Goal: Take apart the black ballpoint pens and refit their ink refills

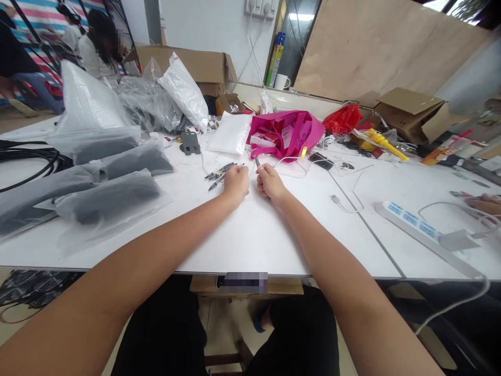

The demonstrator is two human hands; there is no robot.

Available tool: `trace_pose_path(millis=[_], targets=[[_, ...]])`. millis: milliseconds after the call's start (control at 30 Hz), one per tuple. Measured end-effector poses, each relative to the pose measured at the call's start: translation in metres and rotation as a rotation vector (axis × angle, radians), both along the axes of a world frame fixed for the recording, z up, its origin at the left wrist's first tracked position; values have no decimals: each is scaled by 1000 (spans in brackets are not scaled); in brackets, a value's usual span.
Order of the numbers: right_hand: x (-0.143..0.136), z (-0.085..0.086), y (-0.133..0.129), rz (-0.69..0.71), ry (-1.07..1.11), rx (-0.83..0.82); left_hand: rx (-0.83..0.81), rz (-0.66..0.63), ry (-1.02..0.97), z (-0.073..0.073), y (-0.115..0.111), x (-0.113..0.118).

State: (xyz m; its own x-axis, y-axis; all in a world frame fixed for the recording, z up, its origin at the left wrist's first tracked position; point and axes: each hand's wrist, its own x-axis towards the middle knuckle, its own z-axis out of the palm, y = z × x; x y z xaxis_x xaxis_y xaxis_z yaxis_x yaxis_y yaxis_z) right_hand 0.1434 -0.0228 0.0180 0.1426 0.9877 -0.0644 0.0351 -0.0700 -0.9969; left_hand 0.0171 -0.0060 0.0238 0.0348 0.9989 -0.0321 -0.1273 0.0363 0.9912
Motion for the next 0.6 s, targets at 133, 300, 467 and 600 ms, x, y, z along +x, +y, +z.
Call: trace_pose_path(millis=[133,300,467,600], targets=[[2,2,3,-37,23,1,39,149,-6,-15,19,28],[-7,6,-4,165,81,-64,43,-125,-217,-22,25,18],[-13,5,-10,274,159,-118,-8,-281,-362,-18,23,11],[-8,2,-9,341,162,-144,-64,-269,-419,-16,20,13]])
